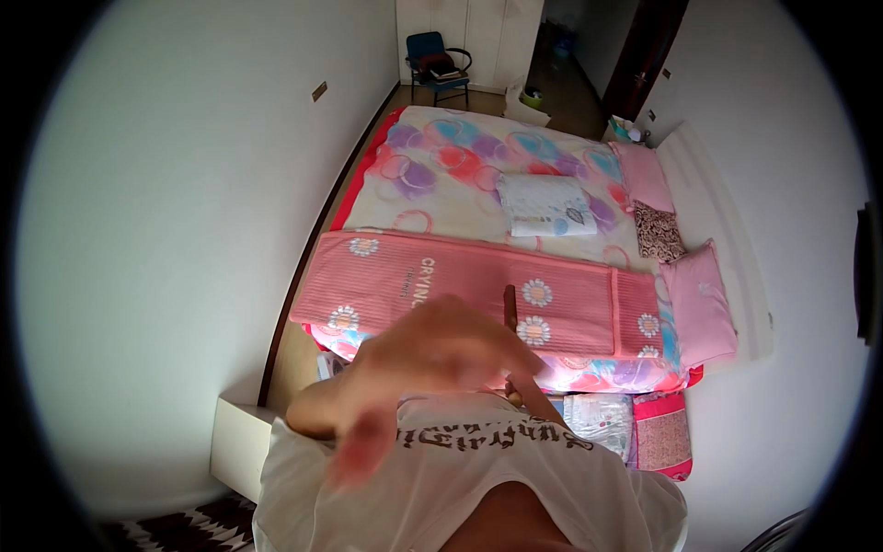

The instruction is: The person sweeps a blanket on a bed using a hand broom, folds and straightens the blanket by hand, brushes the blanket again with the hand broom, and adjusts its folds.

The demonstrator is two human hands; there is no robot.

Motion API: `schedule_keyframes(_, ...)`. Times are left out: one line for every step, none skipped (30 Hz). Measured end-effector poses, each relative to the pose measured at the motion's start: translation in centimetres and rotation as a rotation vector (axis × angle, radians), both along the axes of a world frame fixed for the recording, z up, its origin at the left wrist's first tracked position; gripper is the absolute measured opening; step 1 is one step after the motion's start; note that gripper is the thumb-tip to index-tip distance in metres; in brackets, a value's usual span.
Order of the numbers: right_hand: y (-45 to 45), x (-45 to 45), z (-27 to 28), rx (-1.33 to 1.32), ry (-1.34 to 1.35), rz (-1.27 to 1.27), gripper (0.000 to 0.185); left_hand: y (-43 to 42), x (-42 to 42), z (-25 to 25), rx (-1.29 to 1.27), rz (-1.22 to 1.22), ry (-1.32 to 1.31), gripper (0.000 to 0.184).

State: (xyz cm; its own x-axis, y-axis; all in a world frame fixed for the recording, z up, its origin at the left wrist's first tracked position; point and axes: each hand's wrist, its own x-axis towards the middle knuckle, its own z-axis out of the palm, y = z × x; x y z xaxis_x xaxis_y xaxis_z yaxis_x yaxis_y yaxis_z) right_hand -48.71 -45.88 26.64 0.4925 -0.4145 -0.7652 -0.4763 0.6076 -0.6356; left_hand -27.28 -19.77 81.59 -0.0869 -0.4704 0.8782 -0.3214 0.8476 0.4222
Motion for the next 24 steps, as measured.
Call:
schedule_keyframes(-0.5, 0.0, 1.0, -0.046, 0.065, 0.05, 0.011, -1.0, 1.0, -2.7, 0.106, 0.08, 0.035, 0.053)
schedule_keyframes(-0.6, -0.6, 0.6, -0.079, 0.049, 0.023, 0.013, -2.0, 1.9, -6.2, 0.251, 0.161, 0.108, 0.053)
schedule_keyframes(-1.0, -1.3, -0.8, -0.083, 0.043, 0.01, 0.013, -3.2, 3.2, -11.6, 0.444, 0.22, 0.25, 0.045)
schedule_keyframes(-1.4, -1.7, -2.2, -0.15, 0.072, 0.05, 0.016, -4.1, 4.4, -19.0, 0.66, 0.373, 0.405, 0.042)
schedule_keyframes(-1.6, -2.2, -3.1, -0.211, 0.106, 0.09, 0.019, -5.1, 6.3, -31.5, 0.854, 0.48, 0.803, 0.042)
schedule_keyframes(-1.6, -2.8, -3.4, -0.261, 0.077, 0.109, 0.026, -2.5, 6.9, -44.3, 1.087, 0.974, 0.26, 0.044)
schedule_keyframes(-2.2, -3.3, -6.5, -0.34, 0.146, 0.127, 0.03, 1.0, 5.9, -53.0, 1.43, 1.085, -0.183, 0.046)
schedule_keyframes(-2.3, -3.5, -6.1, -0.37, 0.185, 0.16, 0.029, 5.5, 4.6, -56.6, 1.187, 0.829, -0.184, 0.044)
schedule_keyframes(-2.0, -3.8, -5.6, -0.399, 0.231, 0.196, 0.028, 8.5, 3.0, -58.5, 1.279, 0.659, -0.064, 0.043)
schedule_keyframes(-1.7, -4.3, -5.8, -0.414, 0.233, 0.183, 0.028, 10.5, 1.4, -59.6, 1.448, 0.577, 0.082, 0.043)
schedule_keyframes(-1.5, -4.9, -6.4, -0.428, 0.24, 0.172, 0.029, 12.0, 0.3, -60.5, 1.557, 0.549, 0.17, 0.043)
schedule_keyframes(-1.4, -5.2, -6.3, -0.504, 0.254, 0.197, 0.029, 12.8, -0.5, -60.9, 1.603, 0.544, 0.21, 0.042)
schedule_keyframes(-2.5, -6.2, -12.2, -0.435, 0.237, 0.162, 0.03, 13.2, -1.1, -61.1, 1.639, 0.539, 0.247, 0.042)
schedule_keyframes(-2.3, -6.0, -10.1, -0.407, 0.255, 0.174, 0.029, 13.4, -1.4, -61.6, 1.649, 0.537, 0.261, 0.042)
schedule_keyframes(-1.6, -5.9, -7.9, -0.357, 0.228, 0.148, 0.03, 13.8, -1.7, -62.2, 1.654, 0.536, 0.275, 0.041)
schedule_keyframes(-1.2, -5.8, -7.3, -0.343, 0.257, 0.117, 0.03, 13.7, -2.0, -62.4, 1.658, 0.534, 0.285, 0.041)
schedule_keyframes(-1.7, -5.6, -8.9, -0.367, 0.269, 0.164, 0.029, 13.5, -1.9, -62.3, 1.657, 0.532, 0.292, 0.041)
schedule_keyframes(-1.3, -5.3, -8.0, -0.409, 0.275, 0.146, 0.029, 13.4, -1.9, -62.3, 1.657, 0.528, 0.292, 0.041)
schedule_keyframes(-1.4, -5.2, -8.8, -0.467, 0.321, 0.197, 0.031, 13.2, -1.9, -61.9, 1.648, 0.522, 0.297, 0.04)
schedule_keyframes(-1.6, -5.3, -9.7, -0.46, 0.317, 0.201, 0.033, 13.0, -1.9, -62.0, 1.642, 0.524, 0.296, 0.04)
schedule_keyframes(-1.2, -5.1, -7.5, -0.52, 0.378, 0.268, 0.034, 13.0, -1.9, -62.3, 1.637, 0.525, 0.298, 0.04)
schedule_keyframes(-1.0, -5.2, -7.3, -0.483, 0.374, 0.221, 0.035, 12.9, -2.0, -62.2, 1.635, 0.526, 0.295, 0.039)
schedule_keyframes(-1.0, -5.6, -8.1, -0.499, 0.364, 0.22, 0.033, 12.8, -1.9, -62.2, 1.635, 0.528, 0.297, 0.039)
schedule_keyframes(-1.2, -5.9, -9.2, -0.535, 0.347, 0.211, 0.032, 12.5, -1.6, -62.2, 1.633, 0.529, 0.3, 0.039)
